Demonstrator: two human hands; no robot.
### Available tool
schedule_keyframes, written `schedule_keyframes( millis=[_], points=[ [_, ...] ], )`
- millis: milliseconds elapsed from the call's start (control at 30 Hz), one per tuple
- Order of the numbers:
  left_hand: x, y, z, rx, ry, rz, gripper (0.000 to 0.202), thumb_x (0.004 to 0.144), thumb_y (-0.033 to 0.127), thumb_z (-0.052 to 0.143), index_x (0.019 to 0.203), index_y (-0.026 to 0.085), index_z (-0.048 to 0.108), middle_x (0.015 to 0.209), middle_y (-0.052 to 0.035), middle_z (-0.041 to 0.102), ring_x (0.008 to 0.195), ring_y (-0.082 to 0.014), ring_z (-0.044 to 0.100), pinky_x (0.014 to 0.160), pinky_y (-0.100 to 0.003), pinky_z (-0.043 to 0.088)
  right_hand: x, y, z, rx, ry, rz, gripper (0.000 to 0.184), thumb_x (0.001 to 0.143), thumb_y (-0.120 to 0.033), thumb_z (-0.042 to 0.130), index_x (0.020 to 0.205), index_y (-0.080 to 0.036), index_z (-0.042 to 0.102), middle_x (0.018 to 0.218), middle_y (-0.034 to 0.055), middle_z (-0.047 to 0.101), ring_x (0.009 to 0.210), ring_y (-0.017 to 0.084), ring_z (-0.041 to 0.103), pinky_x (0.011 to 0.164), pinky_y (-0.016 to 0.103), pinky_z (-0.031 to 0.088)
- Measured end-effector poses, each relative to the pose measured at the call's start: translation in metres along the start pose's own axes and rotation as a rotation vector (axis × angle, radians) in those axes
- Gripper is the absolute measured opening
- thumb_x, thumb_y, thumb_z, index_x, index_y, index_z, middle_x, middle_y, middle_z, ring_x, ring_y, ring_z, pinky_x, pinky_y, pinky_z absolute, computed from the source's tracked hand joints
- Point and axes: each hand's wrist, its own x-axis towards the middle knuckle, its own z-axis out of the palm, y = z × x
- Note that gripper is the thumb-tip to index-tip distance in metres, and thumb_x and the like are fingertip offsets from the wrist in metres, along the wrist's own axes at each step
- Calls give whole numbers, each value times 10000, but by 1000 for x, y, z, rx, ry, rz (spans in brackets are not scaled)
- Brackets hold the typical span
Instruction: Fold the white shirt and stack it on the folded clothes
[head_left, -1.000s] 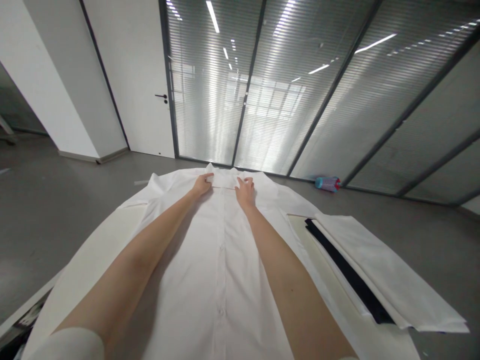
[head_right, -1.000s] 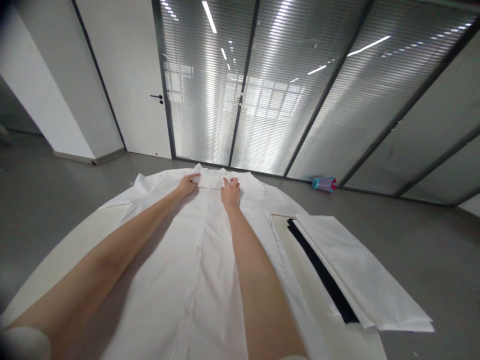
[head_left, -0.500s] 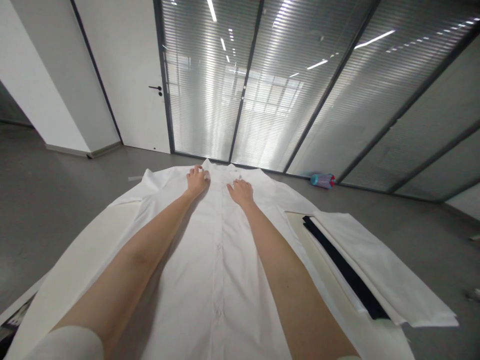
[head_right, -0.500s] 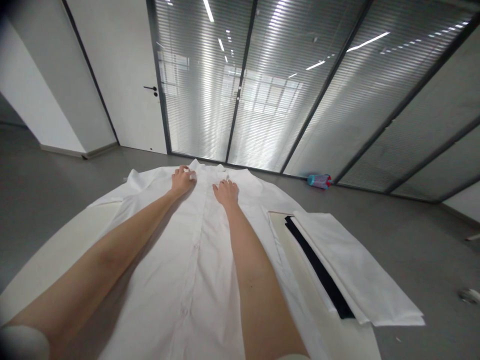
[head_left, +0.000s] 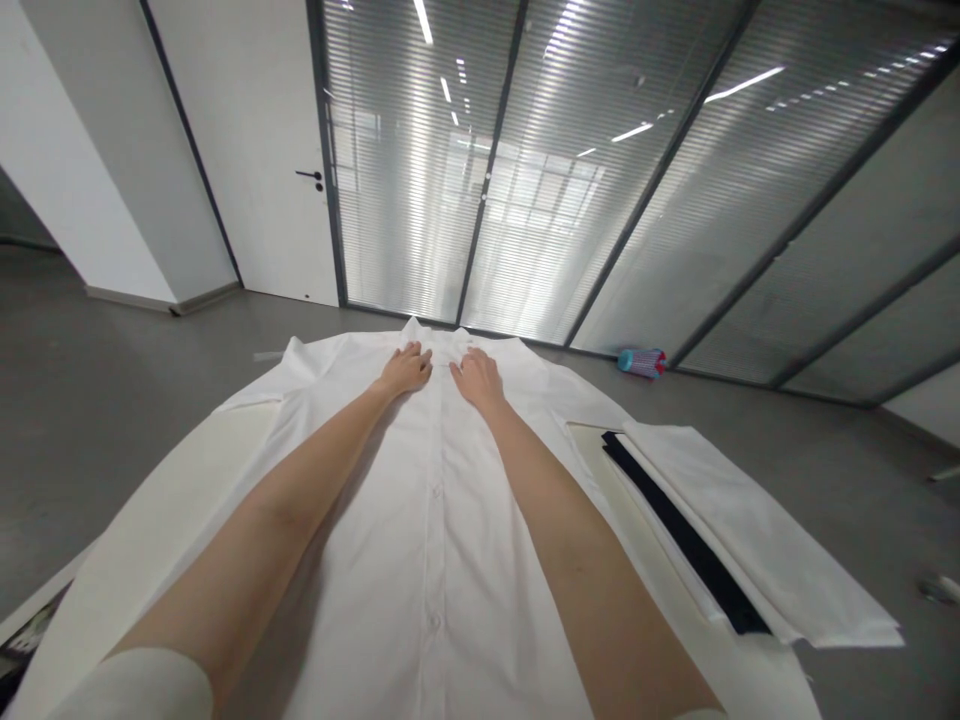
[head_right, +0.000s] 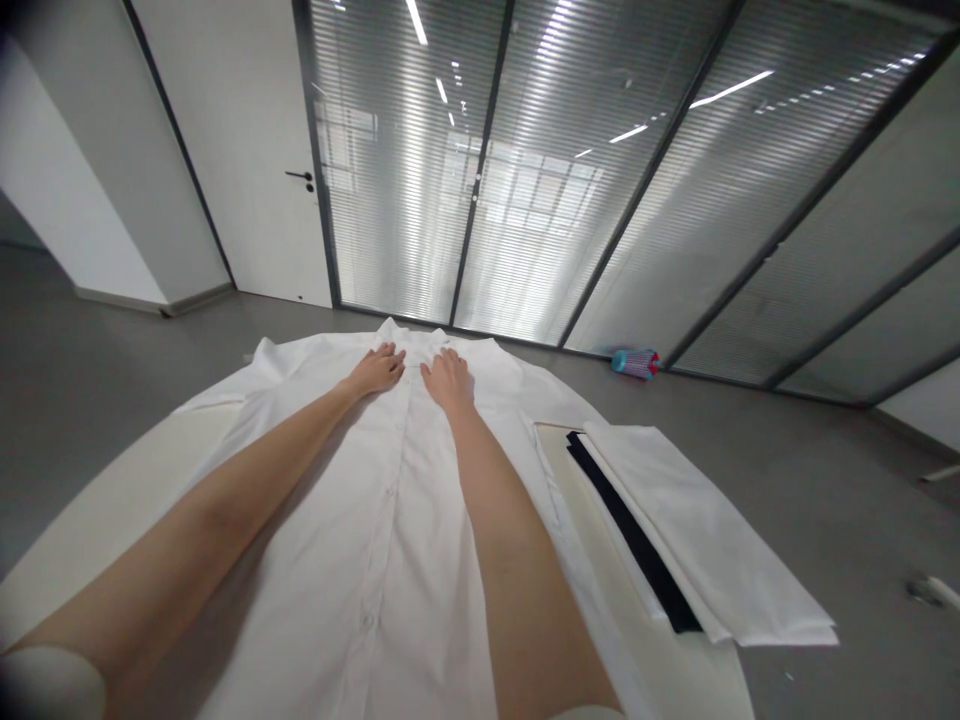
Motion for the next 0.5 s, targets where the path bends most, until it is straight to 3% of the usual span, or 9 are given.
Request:
schedule_keyframes(
  millis=[100,200,267,400,500],
  points=[
    [0,-2,-1,4,-26,-9,478,996,357,379,1441,241,508,1565,-128,403,1473,-311,310,1162,-539,284,11,-5,6,38,-46,13,674,1026,-550,310,1551,-128,347,1657,138,185,1519,294,163,1194,474,197],
    [0,-3,-3,-1,-57,-55,505,996,414,381,1471,276,478,1608,-118,340,1495,-318,264,1170,-564,237,18,-3,14,93,-233,74,741,1010,-643,213,1592,-185,255,1669,102,153,1532,288,115,1201,547,133],
    [0,-4,-5,-7,-77,-98,534,988,456,394,1492,286,451,1628,-118,301,1500,-323,254,1177,-544,222,20,2,17,115,-278,95,741,1012,-647,177,1588,-189,261,1668,102,157,1534,276,108,1202,567,110],
    [0,-4,-6,5,-90,-135,575,979,496,395,1504,263,426,1633,-140,279,1501,-339,251,1181,-528,201,17,27,5,133,-246,121,678,1037,-591,184,1509,-163,417,1605,151,332,1463,284,322,1167,511,266],
    [-1,-3,-5,4,-86,-127,571,977,502,396,1494,264,431,1630,-154,280,1497,-339,260,1167,-535,219,13,67,-22,81,-191,200,572,1064,-485,205,1426,-177,523,1499,151,491,1368,260,470,1106,407,381]
  ],
)
